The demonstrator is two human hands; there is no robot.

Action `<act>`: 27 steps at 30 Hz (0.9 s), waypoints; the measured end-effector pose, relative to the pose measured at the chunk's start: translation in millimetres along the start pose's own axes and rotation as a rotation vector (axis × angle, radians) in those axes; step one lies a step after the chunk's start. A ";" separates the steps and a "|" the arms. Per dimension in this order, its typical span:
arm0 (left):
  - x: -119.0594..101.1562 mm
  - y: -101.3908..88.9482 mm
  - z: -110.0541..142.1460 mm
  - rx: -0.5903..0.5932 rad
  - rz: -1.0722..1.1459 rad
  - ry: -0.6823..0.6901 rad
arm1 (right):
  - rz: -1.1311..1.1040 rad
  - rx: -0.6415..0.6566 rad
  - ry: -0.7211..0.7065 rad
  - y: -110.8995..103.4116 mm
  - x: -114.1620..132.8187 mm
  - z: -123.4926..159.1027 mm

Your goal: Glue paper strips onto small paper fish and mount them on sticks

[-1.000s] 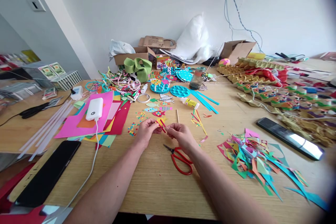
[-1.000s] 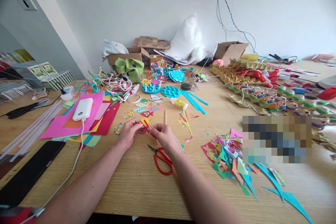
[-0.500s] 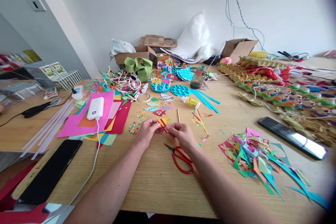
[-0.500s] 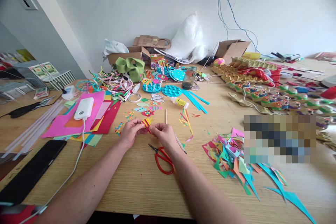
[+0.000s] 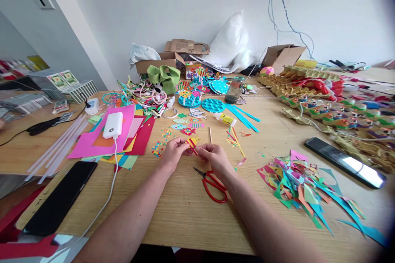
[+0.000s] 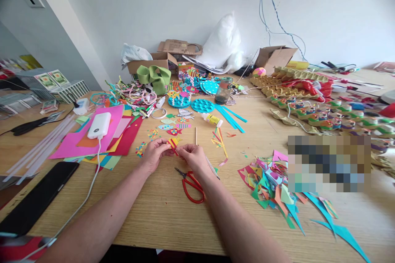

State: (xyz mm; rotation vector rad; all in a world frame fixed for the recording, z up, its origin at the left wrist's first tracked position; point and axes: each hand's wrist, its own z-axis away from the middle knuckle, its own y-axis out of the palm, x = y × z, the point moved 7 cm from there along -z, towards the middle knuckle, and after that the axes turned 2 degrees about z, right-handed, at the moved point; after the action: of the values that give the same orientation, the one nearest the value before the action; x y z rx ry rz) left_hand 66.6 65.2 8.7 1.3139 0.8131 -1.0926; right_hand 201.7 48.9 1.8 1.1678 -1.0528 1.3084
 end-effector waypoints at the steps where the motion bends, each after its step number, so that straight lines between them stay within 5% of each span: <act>1: -0.3 0.1 0.3 -0.003 0.001 -0.001 | -0.002 0.003 0.002 0.2 -0.1 0.1; 27: -0.1 1.4 0.4 0.012 0.001 0.004 | -0.038 -0.024 0.057 -1.7 -3.7 0.7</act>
State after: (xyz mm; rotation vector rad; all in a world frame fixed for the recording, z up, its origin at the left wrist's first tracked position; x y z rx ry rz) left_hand 67.8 64.7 9.3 1.3264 0.8094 -1.0958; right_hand 203.4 47.8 -1.8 1.1210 -0.9975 1.2891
